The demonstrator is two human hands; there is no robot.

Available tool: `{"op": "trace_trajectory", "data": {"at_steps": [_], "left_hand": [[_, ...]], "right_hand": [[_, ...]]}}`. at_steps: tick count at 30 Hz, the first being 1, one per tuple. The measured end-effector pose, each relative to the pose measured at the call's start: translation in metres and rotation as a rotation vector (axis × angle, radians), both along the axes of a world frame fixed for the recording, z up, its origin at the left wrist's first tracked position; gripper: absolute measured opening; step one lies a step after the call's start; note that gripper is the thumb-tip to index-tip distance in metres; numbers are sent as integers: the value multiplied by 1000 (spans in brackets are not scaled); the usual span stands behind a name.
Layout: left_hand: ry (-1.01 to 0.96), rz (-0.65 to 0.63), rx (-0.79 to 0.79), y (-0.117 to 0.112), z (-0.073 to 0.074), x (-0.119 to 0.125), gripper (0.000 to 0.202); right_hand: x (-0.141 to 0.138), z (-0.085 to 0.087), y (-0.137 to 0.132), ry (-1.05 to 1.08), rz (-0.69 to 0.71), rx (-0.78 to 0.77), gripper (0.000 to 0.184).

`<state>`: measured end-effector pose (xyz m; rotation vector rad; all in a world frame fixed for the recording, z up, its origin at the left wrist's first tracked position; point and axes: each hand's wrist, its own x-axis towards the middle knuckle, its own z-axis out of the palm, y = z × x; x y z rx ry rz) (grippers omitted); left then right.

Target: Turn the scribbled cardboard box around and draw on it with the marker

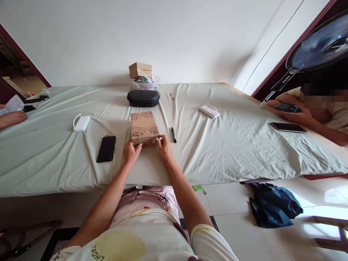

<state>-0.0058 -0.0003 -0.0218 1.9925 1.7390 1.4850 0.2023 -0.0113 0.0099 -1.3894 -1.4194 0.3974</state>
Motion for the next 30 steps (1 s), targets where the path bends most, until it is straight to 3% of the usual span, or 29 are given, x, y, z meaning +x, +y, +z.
{"op": "trace_trajectory", "data": {"at_steps": [6,13,16,23,30], "left_hand": [[79,28,-136,-4,8,1,48],[65,11,-152,-7,15,1,52],[13,-11,-157,-8,16,1,55],[-145,-92,-106,-4,11,-2,54],[-225,-217,69,-2,10,-2,48]], "right_hand": [[2,-2,1,-104,-118,227,48],[-7,5,-8,-461,-33,456,50],[-11,7,-9,-489,21,458,50],[-10,1,-3,-414,-63,481,45],[-6,-1,-2,-184,-106,320,48]]}}
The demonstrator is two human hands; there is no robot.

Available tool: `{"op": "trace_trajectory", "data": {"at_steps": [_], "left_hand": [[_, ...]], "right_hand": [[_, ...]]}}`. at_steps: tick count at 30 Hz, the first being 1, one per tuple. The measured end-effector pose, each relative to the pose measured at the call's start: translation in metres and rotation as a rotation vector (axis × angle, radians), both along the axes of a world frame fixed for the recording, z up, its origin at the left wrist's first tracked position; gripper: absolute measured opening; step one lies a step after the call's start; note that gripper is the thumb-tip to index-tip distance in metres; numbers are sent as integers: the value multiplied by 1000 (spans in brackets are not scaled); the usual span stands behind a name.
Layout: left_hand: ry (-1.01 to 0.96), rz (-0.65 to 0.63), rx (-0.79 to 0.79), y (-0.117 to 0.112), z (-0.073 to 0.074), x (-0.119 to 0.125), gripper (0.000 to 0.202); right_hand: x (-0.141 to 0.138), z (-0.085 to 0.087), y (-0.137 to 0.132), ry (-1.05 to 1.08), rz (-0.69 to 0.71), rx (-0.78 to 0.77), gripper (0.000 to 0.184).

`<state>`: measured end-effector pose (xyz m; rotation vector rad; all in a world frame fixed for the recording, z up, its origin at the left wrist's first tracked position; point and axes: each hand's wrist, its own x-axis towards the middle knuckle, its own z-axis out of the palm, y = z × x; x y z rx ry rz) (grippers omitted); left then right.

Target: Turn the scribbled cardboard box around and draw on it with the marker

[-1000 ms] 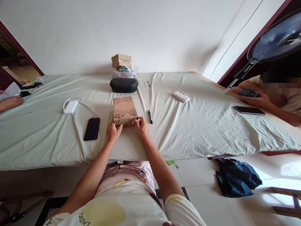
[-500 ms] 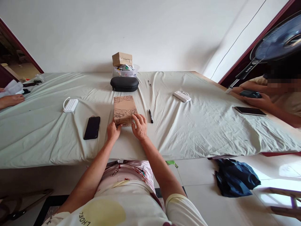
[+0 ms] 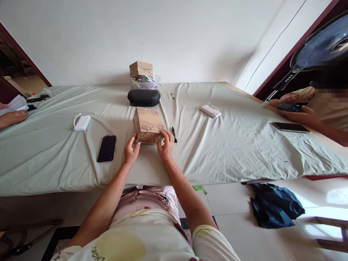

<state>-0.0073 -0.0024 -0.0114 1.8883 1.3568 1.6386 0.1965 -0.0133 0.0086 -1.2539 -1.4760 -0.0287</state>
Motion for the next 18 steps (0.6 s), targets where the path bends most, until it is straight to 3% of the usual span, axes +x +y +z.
{"op": "trace_trajectory", "data": {"at_steps": [4,8,13,18], "left_hand": [[-107,-86,3,-3,5,2,49],[-164,-64,76,-7,12,1,48],[26,18,200,-13,29,2,48],[235,33,241,-13,42,18,47]], "right_hand": [[2,0,0,32,-13,3,43],[0,2,0,25,3,0,33],[-4,2,0,55,95,-106,22],[-7,-7,1,24,173,-303,35]]}}
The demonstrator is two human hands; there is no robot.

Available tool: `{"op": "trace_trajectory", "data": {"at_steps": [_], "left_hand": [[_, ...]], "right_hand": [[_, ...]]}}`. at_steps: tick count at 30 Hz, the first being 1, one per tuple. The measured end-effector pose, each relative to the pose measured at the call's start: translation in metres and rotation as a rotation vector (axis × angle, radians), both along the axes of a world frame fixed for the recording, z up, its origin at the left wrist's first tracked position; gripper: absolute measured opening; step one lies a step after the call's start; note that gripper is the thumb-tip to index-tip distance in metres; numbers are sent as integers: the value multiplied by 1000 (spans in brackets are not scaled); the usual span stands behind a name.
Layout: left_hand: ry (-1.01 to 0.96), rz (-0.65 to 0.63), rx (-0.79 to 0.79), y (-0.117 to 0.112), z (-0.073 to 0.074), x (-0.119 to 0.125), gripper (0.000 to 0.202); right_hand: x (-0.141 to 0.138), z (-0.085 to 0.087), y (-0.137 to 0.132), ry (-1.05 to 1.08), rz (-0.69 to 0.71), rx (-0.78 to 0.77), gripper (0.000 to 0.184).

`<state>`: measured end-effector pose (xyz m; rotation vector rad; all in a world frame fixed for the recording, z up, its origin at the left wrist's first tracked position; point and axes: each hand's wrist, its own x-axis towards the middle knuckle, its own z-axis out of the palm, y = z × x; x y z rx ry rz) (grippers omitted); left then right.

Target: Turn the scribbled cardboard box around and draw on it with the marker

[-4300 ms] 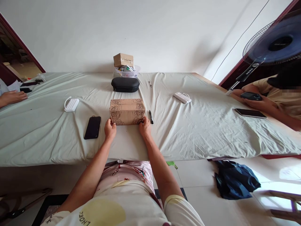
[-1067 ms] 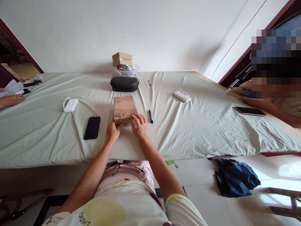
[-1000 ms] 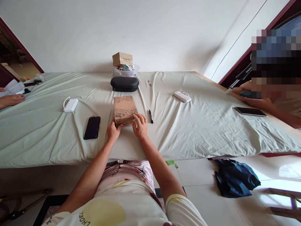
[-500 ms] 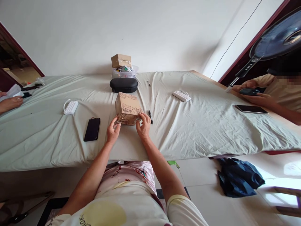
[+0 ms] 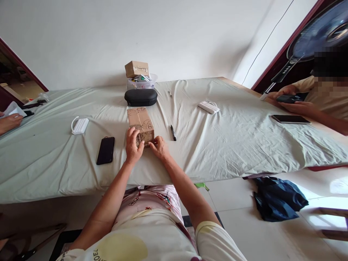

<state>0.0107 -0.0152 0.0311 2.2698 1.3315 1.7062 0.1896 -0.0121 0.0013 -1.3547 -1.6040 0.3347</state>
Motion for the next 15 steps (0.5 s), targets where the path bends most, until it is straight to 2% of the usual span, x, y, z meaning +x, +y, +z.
{"op": "trace_trajectory", "data": {"at_steps": [4,12,15], "left_hand": [[12,38,41,2,-2,6,46],[-16,23,1,5,-14,-8,45],[-56,24,-12,3,-22,-7,51]], "right_hand": [[-1,-2,0,-8,4,-34,38],[-3,5,1,47,3,29,45],[-3,6,-1,47,47,19,45]]}}
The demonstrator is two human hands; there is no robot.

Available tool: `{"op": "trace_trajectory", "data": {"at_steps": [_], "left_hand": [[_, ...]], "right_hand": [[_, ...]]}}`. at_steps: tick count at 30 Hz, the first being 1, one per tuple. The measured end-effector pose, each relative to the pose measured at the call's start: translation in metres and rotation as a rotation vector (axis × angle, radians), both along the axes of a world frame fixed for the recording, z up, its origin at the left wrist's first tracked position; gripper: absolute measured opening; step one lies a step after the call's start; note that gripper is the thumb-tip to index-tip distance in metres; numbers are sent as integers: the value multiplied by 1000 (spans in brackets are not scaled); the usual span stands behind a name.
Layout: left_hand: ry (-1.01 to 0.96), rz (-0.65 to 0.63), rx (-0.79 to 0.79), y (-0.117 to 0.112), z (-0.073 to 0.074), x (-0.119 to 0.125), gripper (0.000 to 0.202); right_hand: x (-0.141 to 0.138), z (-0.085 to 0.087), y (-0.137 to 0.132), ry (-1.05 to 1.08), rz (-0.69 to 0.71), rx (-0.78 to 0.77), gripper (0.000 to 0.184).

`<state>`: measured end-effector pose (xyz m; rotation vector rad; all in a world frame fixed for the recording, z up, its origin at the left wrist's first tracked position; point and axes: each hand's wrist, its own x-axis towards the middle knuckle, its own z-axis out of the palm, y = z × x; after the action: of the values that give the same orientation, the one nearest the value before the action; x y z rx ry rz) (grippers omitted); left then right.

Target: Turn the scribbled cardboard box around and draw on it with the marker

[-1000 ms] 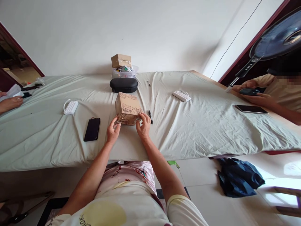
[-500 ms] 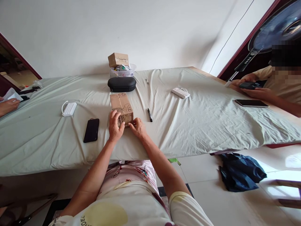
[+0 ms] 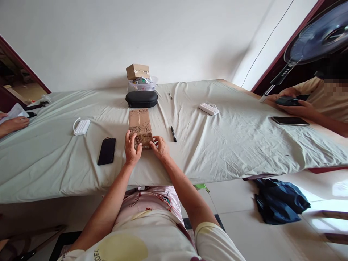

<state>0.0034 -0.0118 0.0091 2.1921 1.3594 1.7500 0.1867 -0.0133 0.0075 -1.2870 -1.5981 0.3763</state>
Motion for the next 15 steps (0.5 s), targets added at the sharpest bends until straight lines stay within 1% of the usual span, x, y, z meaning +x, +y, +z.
{"op": "trace_trajectory", "data": {"at_steps": [2,4,6,8,10,12,15], "left_hand": [[-26,7,-38,-1,-4,-2,64],[-47,34,-82,0,-7,-6,83],[-47,75,-102,1,-7,-11,103],[-30,118,-106,1,-6,-15,116],[-22,165,-116,2,-5,-16,119],[-33,202,-124,2,-6,-14,116],[-39,196,-99,3,-8,-12,108]], "right_hand": [[-1,1,-3,-25,89,-2,45],[-3,2,-8,-73,209,3,45],[-8,1,-13,-133,310,14,44],[-12,0,-16,-184,367,35,41],[-15,-1,-16,-213,373,66,37],[-17,-2,-16,-228,360,90,34],[-17,0,-14,-242,336,137,32]]}}
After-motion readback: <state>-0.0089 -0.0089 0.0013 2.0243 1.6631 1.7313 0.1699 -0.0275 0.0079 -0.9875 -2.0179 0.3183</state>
